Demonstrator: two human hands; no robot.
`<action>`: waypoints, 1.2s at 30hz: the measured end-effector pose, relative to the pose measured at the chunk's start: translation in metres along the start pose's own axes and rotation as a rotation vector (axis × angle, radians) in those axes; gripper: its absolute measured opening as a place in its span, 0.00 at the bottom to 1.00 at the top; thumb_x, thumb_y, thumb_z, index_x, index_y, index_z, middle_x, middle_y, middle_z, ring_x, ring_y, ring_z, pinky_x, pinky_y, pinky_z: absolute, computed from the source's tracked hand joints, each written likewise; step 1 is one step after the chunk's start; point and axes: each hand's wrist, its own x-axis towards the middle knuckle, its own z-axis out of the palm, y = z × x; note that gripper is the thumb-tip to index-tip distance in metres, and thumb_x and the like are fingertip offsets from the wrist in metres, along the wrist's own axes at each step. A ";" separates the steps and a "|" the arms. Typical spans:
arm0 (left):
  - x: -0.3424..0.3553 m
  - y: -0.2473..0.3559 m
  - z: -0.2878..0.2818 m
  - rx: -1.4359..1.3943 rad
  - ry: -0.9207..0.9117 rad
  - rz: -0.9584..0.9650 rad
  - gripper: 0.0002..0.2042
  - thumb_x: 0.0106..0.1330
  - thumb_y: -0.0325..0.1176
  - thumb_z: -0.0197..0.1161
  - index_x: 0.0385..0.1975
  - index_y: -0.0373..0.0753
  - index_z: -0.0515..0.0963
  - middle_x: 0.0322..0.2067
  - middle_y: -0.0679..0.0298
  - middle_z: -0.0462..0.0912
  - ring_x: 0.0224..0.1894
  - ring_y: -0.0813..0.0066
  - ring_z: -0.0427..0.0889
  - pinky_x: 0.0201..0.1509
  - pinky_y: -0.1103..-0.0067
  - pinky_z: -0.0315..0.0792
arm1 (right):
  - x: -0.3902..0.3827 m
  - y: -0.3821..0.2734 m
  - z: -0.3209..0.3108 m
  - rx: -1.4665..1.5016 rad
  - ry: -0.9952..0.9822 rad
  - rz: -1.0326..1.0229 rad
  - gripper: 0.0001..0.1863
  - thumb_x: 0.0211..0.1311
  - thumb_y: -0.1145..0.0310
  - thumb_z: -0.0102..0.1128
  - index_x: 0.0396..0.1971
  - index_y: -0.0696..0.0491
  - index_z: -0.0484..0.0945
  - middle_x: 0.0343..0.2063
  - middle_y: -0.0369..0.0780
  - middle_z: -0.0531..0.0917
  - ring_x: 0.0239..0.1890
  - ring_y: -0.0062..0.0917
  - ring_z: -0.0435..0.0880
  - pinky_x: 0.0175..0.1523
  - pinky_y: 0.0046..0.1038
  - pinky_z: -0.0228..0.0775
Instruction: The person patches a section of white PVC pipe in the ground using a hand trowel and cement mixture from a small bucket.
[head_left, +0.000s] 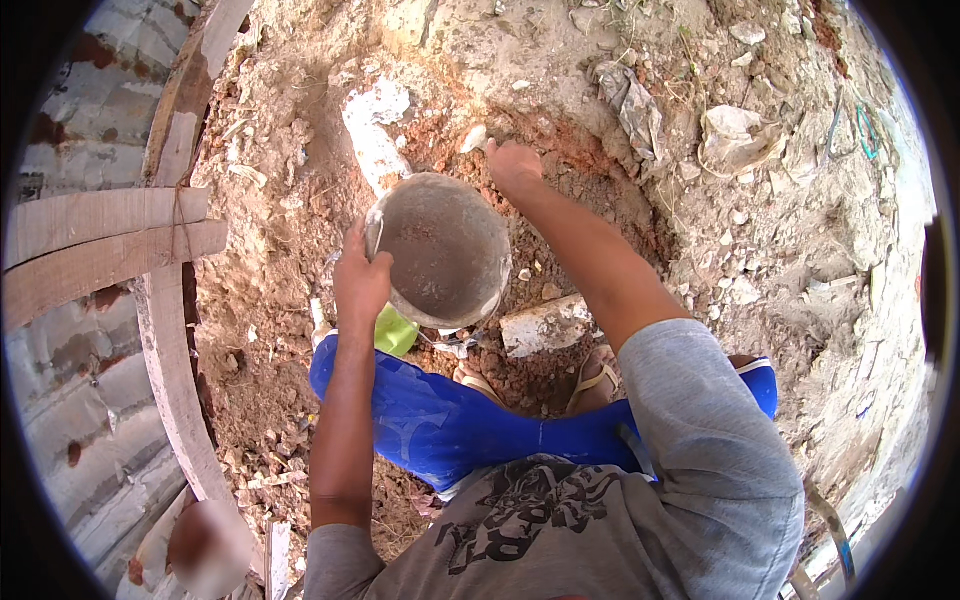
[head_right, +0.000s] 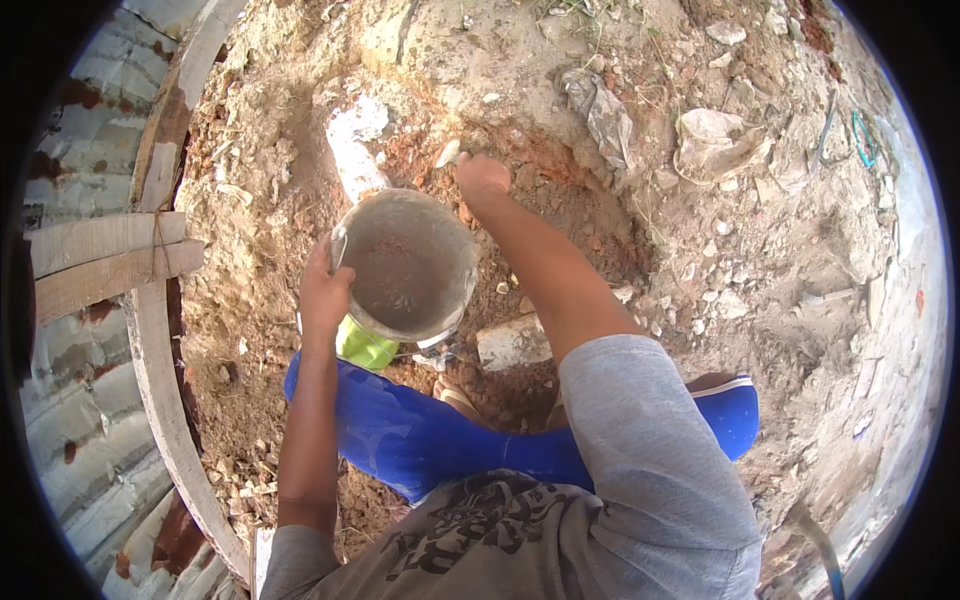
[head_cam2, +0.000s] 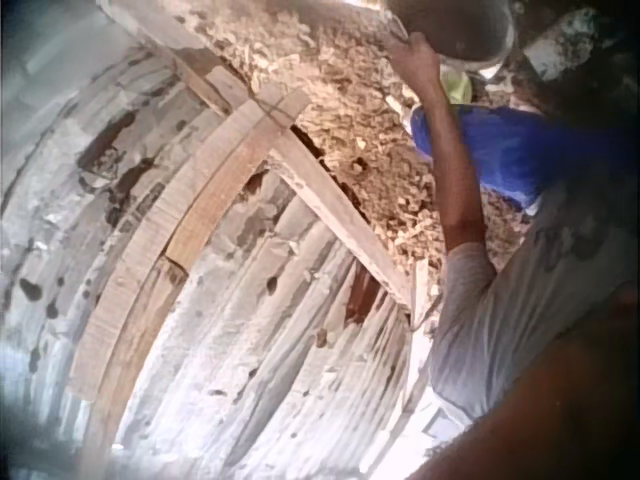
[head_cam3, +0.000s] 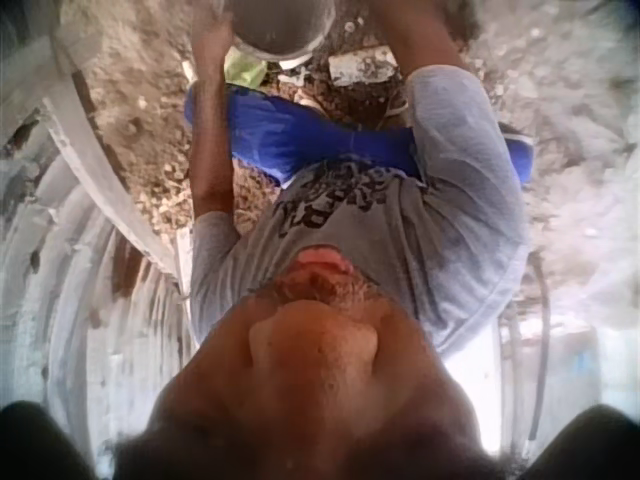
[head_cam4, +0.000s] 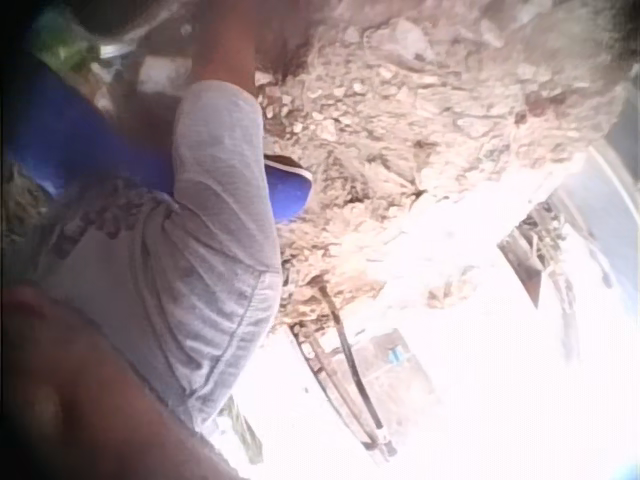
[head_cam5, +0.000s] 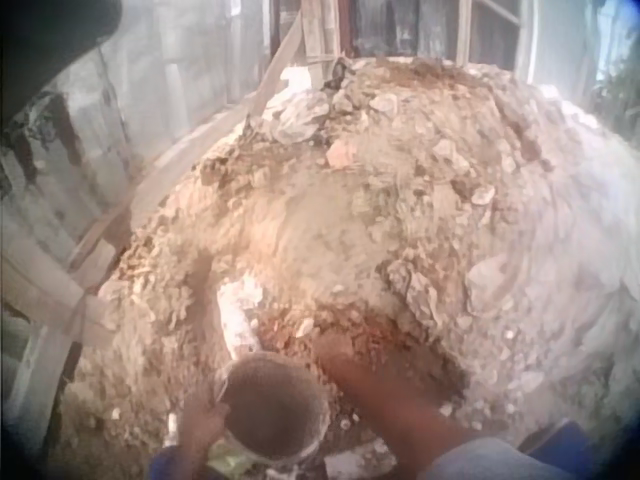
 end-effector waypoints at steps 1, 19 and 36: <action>0.006 -0.014 -0.012 -0.024 -0.001 -0.014 0.34 0.55 0.29 0.56 0.67 0.33 0.64 0.55 0.41 0.79 0.55 0.51 0.81 0.61 0.68 0.71 | -0.002 -0.002 0.002 0.137 -0.114 0.120 0.24 0.75 0.60 0.41 0.61 0.60 0.69 0.57 0.49 0.77 0.54 0.44 0.82 0.56 0.41 0.77; 0.086 -0.061 0.006 0.394 0.168 -0.308 0.24 0.60 0.38 0.55 0.59 0.52 0.77 0.41 0.52 0.87 0.44 0.52 0.85 0.52 0.60 0.77 | -0.144 0.026 0.103 0.673 -0.265 0.156 0.31 0.61 0.58 0.61 0.57 0.63 0.64 0.53 0.62 0.77 0.51 0.53 0.81 0.59 0.47 0.70; 0.093 -0.074 0.018 -0.069 0.301 -0.237 0.24 0.55 0.36 0.60 0.54 0.41 0.80 0.40 0.53 0.87 0.42 0.59 0.85 0.52 0.69 0.74 | -0.187 -0.005 0.109 0.445 -0.108 0.176 0.25 0.69 0.54 0.50 0.44 0.66 0.72 0.38 0.63 0.82 0.43 0.57 0.83 0.52 0.49 0.73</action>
